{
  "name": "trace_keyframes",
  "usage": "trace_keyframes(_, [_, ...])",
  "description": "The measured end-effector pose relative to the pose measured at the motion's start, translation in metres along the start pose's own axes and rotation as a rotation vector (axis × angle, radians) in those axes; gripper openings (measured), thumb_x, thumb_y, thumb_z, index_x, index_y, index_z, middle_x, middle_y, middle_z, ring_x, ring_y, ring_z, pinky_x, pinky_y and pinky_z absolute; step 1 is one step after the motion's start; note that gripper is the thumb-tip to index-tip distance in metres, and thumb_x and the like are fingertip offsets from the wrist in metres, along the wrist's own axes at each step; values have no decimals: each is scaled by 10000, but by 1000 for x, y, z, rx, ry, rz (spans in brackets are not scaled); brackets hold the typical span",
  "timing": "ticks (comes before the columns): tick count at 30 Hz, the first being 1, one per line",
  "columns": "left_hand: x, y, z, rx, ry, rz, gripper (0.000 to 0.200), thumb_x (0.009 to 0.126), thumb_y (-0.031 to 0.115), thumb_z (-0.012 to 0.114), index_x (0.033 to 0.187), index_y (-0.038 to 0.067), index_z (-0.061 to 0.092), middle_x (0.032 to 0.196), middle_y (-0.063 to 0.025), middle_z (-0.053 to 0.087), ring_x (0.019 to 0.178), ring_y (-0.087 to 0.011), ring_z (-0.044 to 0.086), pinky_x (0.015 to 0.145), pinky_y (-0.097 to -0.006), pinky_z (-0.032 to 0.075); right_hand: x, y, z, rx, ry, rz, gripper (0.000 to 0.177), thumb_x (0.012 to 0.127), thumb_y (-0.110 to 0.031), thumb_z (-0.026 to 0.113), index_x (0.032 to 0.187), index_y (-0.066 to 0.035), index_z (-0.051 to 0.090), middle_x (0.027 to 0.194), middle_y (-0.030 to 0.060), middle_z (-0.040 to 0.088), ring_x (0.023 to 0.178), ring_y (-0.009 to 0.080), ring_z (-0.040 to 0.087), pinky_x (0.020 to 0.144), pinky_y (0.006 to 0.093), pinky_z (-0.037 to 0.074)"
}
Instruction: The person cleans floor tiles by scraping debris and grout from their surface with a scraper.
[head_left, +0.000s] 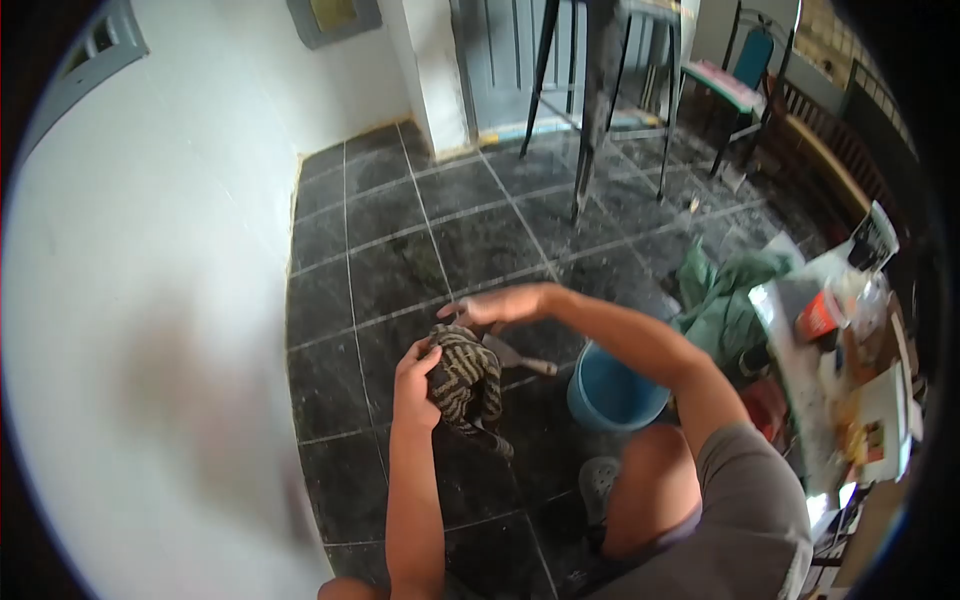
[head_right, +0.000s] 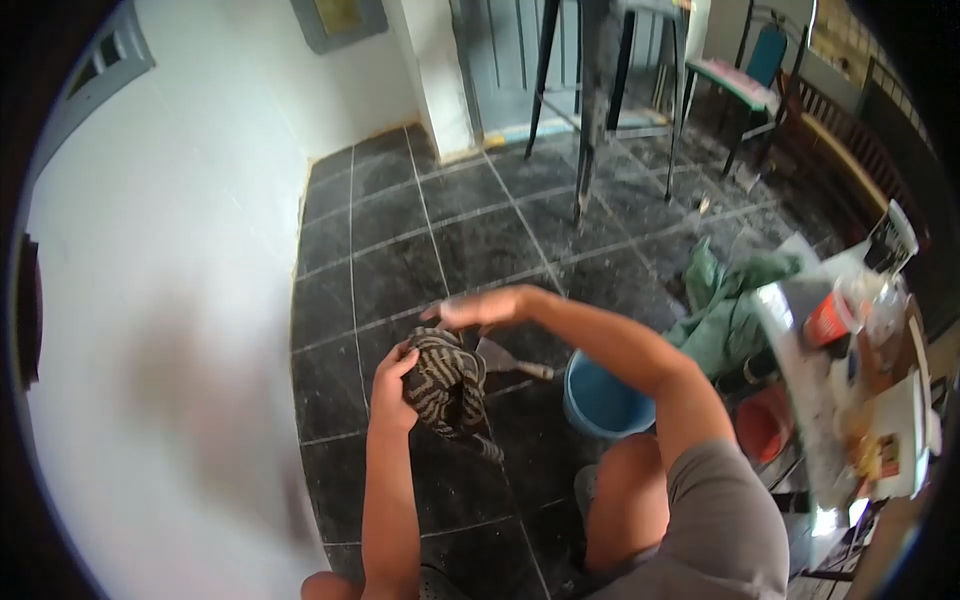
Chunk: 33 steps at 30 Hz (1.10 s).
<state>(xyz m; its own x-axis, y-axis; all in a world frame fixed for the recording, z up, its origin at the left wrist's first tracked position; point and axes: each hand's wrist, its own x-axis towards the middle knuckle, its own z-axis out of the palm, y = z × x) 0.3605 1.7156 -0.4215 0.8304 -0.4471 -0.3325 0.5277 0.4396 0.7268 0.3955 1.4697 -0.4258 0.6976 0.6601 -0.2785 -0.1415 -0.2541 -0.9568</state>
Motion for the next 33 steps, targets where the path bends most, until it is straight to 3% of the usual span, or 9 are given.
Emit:
trace_keyframes(4, [-7,83,70,-222,135,102,225,953,117,596,1152,13,584,1072,-108,658,965,-236,663,852,-383,551,-7,-91,48,252,202,-26,1068,764,-258,869,1543,-12,181,1395,167,513,1299,260,477,1118,403,388])
trace_keyframes(7, [-42,145,139,-164,140,119,316,966,177,624,1227,13,554,1149,-121,639,1026,-227,649,855,-374,557,-68,-215,58,484,351,-138,975,717,-141,894,1478,-5,299,1304,136,585,1207,228,557,1037,377,474])
trace_keyframes(12, [-172,260,250,835,-49,333,756,828,267,817,1429,25,428,1410,-153,490,1197,-270,572,957,-384,509,-182,-355,81,732,494,-189,628,812,-95,796,1364,-23,506,1198,93,663,1098,201,632,974,359,517])
trace_keyframes(15, [-232,270,312,812,-238,68,808,805,244,832,1447,6,405,1399,-131,517,1204,-254,569,1004,-396,473,-247,-416,86,1146,598,-68,547,846,-186,784,1302,9,553,1150,96,682,1020,216,675,895,354,560])
trace_keyframes(22, [-255,302,466,244,93,-9,652,834,186,792,1381,1,489,1248,-109,630,1165,-225,593,1016,-372,446,-343,-517,54,816,691,-2,1064,844,-459,774,1549,23,139,1504,165,376,1375,257,395,1094,382,387])
trace_keyframes(27, [-249,343,470,860,103,178,637,958,382,641,1433,3,449,1402,-217,517,1283,-290,518,1046,-400,424,-332,-549,30,582,516,72,625,861,-263,762,1381,-13,520,1278,133,615,1255,230,535,1072,361,412])
trace_keyframes(29, [-264,368,449,1222,156,294,662,980,440,585,1461,15,425,1417,-186,526,1307,-303,506,1063,-402,404,-322,-588,-1,611,787,129,482,886,-277,718,1277,-17,609,1191,108,664,1165,230,601,1047,363,432])
trace_keyframes(31, [-294,399,428,890,307,201,634,981,441,576,1456,40,452,1433,-211,514,1300,-347,516,1064,-423,408,-312,-541,-83,283,793,-217,484,975,-412,556,1272,-37,628,1235,101,665,1163,232,607,1031,342,430])
trace_keyframes(33, [-335,396,383,793,489,152,618,971,446,575,1446,63,478,1423,-212,529,1291,-367,528,1062,-432,415,-325,-552,-214,-284,903,21,473,1035,-378,421,1327,-48,592,1255,125,647,1148,226,593,1005,342,443])
